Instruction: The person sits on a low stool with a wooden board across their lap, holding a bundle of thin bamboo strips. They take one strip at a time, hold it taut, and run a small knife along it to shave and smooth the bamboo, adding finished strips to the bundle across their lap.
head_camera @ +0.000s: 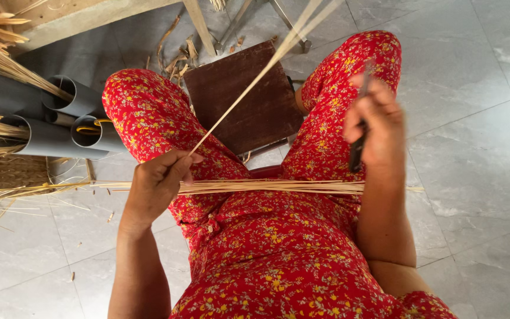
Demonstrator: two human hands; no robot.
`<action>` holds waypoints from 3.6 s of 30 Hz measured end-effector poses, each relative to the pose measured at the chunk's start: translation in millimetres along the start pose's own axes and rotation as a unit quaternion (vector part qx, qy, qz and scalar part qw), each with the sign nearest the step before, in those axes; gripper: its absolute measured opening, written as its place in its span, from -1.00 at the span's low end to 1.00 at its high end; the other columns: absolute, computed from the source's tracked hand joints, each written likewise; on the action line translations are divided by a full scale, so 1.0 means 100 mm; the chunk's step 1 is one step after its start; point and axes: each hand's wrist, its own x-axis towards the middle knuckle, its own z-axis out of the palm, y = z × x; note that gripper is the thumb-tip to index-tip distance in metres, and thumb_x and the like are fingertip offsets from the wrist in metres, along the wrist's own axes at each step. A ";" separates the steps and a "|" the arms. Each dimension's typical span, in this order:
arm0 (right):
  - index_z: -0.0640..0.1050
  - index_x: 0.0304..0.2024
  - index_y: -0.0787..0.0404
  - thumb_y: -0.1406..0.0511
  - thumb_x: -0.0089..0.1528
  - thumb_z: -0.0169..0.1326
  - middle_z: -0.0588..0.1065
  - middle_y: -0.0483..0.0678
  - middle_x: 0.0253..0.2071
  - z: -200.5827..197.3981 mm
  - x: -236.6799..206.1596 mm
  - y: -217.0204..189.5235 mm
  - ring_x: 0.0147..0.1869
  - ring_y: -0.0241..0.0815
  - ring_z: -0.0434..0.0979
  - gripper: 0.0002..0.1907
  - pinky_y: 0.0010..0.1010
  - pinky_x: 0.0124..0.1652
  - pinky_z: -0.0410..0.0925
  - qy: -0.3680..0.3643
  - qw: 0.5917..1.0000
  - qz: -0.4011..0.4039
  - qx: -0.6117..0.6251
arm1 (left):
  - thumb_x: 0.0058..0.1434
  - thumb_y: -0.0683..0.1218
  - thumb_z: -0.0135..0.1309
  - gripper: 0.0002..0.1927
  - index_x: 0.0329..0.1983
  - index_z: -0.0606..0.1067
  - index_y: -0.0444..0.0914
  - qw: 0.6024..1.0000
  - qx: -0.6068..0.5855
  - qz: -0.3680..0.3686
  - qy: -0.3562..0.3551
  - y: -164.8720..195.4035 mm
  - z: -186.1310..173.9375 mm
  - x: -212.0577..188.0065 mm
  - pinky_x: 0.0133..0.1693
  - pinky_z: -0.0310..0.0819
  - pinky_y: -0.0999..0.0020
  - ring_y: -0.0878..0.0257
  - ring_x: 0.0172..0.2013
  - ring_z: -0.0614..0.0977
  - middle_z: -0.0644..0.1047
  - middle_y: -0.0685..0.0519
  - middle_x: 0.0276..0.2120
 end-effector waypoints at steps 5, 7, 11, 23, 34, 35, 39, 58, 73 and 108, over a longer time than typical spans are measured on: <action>0.32 0.41 0.18 0.38 0.41 -0.08 0.53 -0.09 -0.46 0.67 -0.16 0.18 -0.54 -0.43 0.43 -0.51 -0.59 -0.52 0.35 -0.251 0.946 0.118 -0.169 | 0.42 -0.12 0.05 -0.79 -0.09 0.65 -0.29 0.997 0.052 0.025 0.051 0.17 0.21 0.08 -0.39 0.46 0.50 0.43 -0.47 0.57 0.60 0.08 -0.52; 0.27 0.45 0.16 0.38 0.41 -0.07 0.53 -0.09 -0.44 0.89 -0.16 0.24 -0.51 -0.44 0.43 -0.47 -0.60 -0.50 0.36 -0.298 0.930 0.147 -0.154 | 0.41 -0.11 0.04 -0.79 -0.07 0.64 -0.30 0.997 0.048 0.035 0.058 0.23 0.29 0.11 -0.38 0.47 0.48 0.41 -0.45 0.58 0.63 0.08 -0.44; 0.24 0.49 0.16 0.36 0.44 -0.06 0.50 -0.10 -0.43 1.08 -0.17 0.25 -0.47 -0.45 0.38 -0.45 -0.62 -0.42 0.31 -0.302 0.930 0.181 -0.107 | 0.44 -0.11 0.02 -0.78 -0.10 0.63 -0.32 0.994 0.040 0.097 0.038 0.26 0.37 0.13 -0.33 0.48 0.47 0.41 -0.38 0.61 0.65 0.04 -0.33; 0.36 0.40 0.25 0.38 0.44 -0.04 0.50 -0.11 -0.40 1.09 -0.21 0.43 -0.45 -0.43 0.39 -0.55 -0.60 -0.41 0.32 -0.300 0.933 0.183 -0.080 | 0.45 -0.13 -0.06 -0.77 -0.06 0.57 -0.34 0.992 -0.090 0.036 -0.076 0.20 0.50 0.12 -0.44 0.40 0.48 0.44 -0.48 0.52 0.52 0.12 -0.51; 0.43 0.33 0.26 0.29 0.46 -0.06 0.51 -0.08 -0.45 0.75 0.01 0.38 -0.54 -0.41 0.36 -0.60 -0.60 -0.53 0.26 -0.170 0.972 0.108 -0.120 | 0.40 -0.18 0.03 -0.82 -0.06 0.61 -0.32 0.997 0.012 0.063 -0.029 0.20 0.47 0.06 -0.47 0.47 0.50 0.44 -0.51 0.59 0.59 0.08 -0.52; 0.43 0.32 0.26 0.29 0.46 -0.06 0.51 -0.08 -0.45 0.69 0.04 0.36 -0.55 -0.40 0.37 -0.60 -0.59 -0.54 0.26 -0.159 0.974 0.097 -0.126 | 0.40 -0.18 0.03 -0.82 -0.07 0.61 -0.32 0.997 0.007 0.069 -0.031 0.19 0.46 0.05 -0.47 0.46 0.51 0.44 -0.50 0.59 0.60 0.08 -0.51; 0.43 0.37 0.26 0.30 0.46 0.00 0.49 -0.08 -0.40 0.54 0.07 0.26 -0.50 -0.40 0.37 -0.58 -0.60 -0.46 0.26 -0.092 0.988 0.084 -0.087 | 0.39 -0.18 0.04 -0.82 -0.06 0.62 -0.32 0.998 0.019 0.049 -0.034 0.19 0.45 0.05 -0.50 0.42 0.49 0.43 -0.53 0.57 0.57 0.07 -0.57; 0.39 0.33 0.27 0.40 0.43 -0.04 0.50 -0.13 -0.43 0.97 -0.17 0.43 -0.48 -0.47 0.39 -0.60 -0.63 -0.46 0.32 -0.255 0.946 0.161 -0.121 | 0.41 -0.15 0.01 -0.80 -0.03 0.61 -0.28 0.998 -0.032 -0.019 -0.041 0.30 0.59 0.16 -0.56 0.39 0.47 0.40 -0.62 0.52 0.59 0.07 -0.56; 0.48 0.26 0.28 0.35 0.45 0.00 0.49 -0.08 -0.43 0.45 0.05 0.32 -0.53 -0.40 0.36 -0.67 -0.58 -0.50 0.24 -0.109 0.987 0.079 -0.089 | 0.40 -0.18 0.05 -0.86 -0.11 0.61 -0.28 0.996 0.037 0.076 -0.001 0.25 0.60 0.09 -0.46 0.49 0.47 0.42 -0.50 0.64 0.60 0.08 -0.52; 0.48 0.27 0.30 0.35 0.42 0.01 0.48 -0.09 -0.45 0.45 0.02 0.21 -0.51 -0.39 0.37 -0.63 -0.59 -0.48 0.23 -0.089 0.988 0.081 -0.092 | 0.42 -0.18 0.02 -0.83 -0.06 0.61 -0.29 0.997 0.020 0.069 0.000 0.21 0.56 0.09 -0.44 0.48 0.47 0.43 -0.49 0.62 0.58 0.07 -0.54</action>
